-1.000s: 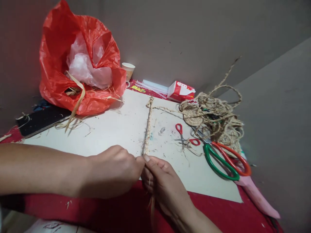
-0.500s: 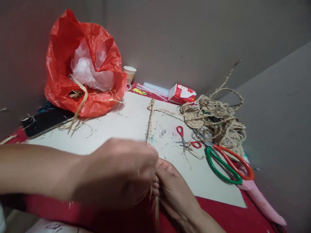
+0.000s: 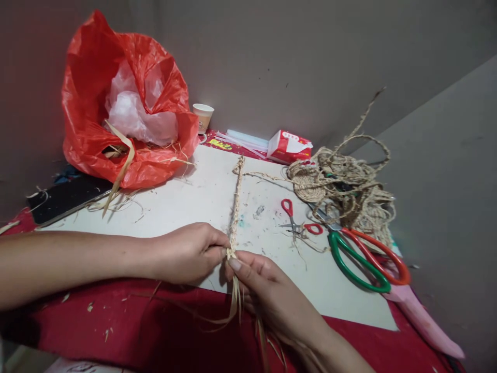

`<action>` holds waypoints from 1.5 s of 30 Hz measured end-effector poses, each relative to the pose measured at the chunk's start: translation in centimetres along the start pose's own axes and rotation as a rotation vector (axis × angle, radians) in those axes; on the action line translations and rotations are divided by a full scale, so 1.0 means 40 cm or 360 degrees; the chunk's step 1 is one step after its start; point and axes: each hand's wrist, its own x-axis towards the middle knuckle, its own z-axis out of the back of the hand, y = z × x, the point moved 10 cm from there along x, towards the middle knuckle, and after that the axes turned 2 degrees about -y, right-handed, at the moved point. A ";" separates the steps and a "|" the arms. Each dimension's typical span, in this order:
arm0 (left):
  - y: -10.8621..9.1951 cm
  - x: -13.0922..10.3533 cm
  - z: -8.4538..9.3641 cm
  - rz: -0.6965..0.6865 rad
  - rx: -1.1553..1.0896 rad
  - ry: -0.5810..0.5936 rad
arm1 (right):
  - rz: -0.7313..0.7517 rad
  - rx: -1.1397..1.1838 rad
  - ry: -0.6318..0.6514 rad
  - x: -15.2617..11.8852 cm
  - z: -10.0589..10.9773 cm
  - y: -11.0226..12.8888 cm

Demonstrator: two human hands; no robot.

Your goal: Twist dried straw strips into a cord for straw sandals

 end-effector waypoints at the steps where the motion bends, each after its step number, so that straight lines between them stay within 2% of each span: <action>1: -0.004 0.001 0.007 -0.0010 0.0093 -0.0011 | 0.0029 -0.0152 -0.0006 -0.001 0.003 0.007; 5: 0.002 0.010 0.008 -0.0017 0.0222 0.0008 | 0.0221 -0.0728 -0.0170 -0.007 0.019 0.050; 11: 0.055 0.031 -0.040 0.0149 -0.0393 0.0230 | 0.0429 -0.1130 -0.0342 -0.019 0.019 0.077; 16: 0.075 0.036 -0.052 0.0188 -0.0679 0.0297 | 0.0512 -0.1168 -0.0374 -0.024 0.020 0.087; 19: 0.073 0.034 -0.053 0.0184 -0.0727 0.0296 | 0.0533 -0.1160 -0.0382 -0.023 0.020 0.089; 27: 0.065 0.016 -0.023 0.0236 -0.0381 0.0030 | 0.0411 -0.1487 -0.0427 -0.017 0.028 0.068; 34: 0.072 0.007 -0.023 0.0265 -0.0271 -0.0068 | 0.0359 -0.1671 -0.0503 -0.052 0.049 0.082; 39: 0.072 0.007 -0.035 0.0241 -0.0394 -0.0099 | 0.0377 -0.1239 -0.0317 -0.044 0.005 0.063; 42: 0.081 0.008 -0.047 0.0271 -0.0578 -0.0058 | 0.0437 -0.1277 -0.0228 -0.041 -0.030 0.046; 45: 0.088 0.009 -0.054 0.0313 -0.0690 -0.0012 | 0.0473 -0.1433 -0.0272 -0.043 -0.039 0.038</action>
